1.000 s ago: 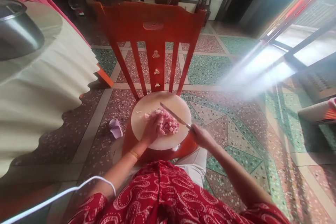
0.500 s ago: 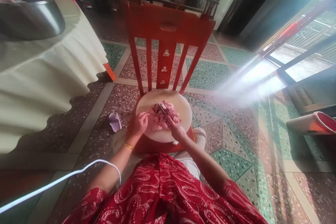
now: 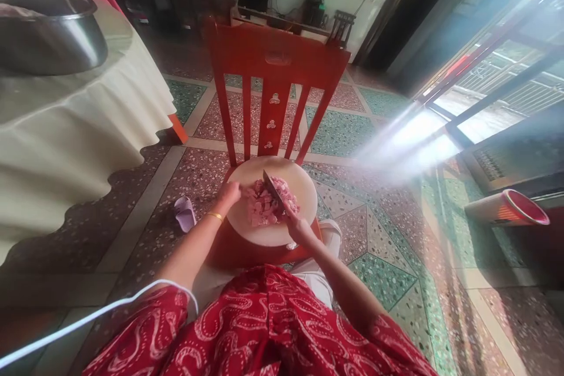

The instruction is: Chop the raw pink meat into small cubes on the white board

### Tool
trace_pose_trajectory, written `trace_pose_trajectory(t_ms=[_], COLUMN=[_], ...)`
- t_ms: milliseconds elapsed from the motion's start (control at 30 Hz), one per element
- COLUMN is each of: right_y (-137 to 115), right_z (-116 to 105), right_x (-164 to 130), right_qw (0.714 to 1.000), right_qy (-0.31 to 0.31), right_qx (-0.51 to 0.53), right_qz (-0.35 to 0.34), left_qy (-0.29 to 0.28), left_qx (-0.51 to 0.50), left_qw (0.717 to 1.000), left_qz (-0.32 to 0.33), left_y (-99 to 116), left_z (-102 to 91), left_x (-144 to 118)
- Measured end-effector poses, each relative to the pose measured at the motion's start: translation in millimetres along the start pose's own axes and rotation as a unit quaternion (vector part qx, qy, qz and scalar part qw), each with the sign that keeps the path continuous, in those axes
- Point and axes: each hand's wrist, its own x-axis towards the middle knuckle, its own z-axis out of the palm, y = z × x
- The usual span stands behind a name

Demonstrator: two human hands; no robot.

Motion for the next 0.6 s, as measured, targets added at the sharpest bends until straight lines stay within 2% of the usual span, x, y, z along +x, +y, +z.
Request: trace_pose_trajectory(t_ms=[33, 100, 167, 200, 233, 300, 333, 400, 467, 533, 600], right_y=[1.4, -3.8, -14.8, -19.6, -22.4, -20.1, -15.2, -2.8, 4.6, 0.0, -14.0], right_z=[-4.3, -23.3, -44.4, -50.7, -52.3, -41.2, -30.7, -10.0, -2.4, -12.7, -31.6], right_x=[-3.2, -9.0, -10.6, -9.3, -6.9, -0.8, 1.9, 4.5, 2.4, -2.9, -7.4], right_qw=[1.0, 0.999, 0.992, 0.987, 0.98, 0.971, 0.972, 0.989, 0.998, 0.999, 0.997], right_qy=[0.002, 0.048, 0.113, 0.149, 0.181, 0.215, 0.21, 0.117, 0.037, 0.021, 0.063], right_qx=[0.003, 0.021, 0.046, 0.056, 0.067, 0.081, 0.085, 0.074, 0.052, 0.039, 0.042], right_qz=[0.004, -0.005, -0.024, -0.034, -0.043, -0.058, -0.06, -0.044, -0.002, 0.005, -0.032], left_qy=[0.001, 0.017, 0.05, 0.047, 0.031, -0.013, -0.003, 0.041, 0.071, 0.071, 0.072], left_qx=[-0.01, -0.063, -0.102, -0.111, -0.11, -0.093, -0.087, -0.091, -0.107, -0.133, -0.167], left_qw=[1.0, 0.998, 0.993, 0.989, 0.986, 0.977, 0.978, 0.983, 0.984, 0.984, 0.983], left_qz=[-0.005, -0.003, 0.044, 0.08, 0.123, 0.193, 0.191, 0.154, 0.127, 0.093, 0.04], left_y=[6.6, 27.1, 54.1, 67.5, 79.1, 93.5, 95.3, 89.9, 77.9, 66.3, 59.5], left_z=[-4.4, -13.1, -17.9, -18.2, -17.1, -12.4, -9.6, -4.6, -1.0, 1.9, 4.6], left_x=[-1.5, -7.4, -17.4, -23.7, -30.5, -44.5, -51.0, -61.9, -69.7, -75.5, -79.8])
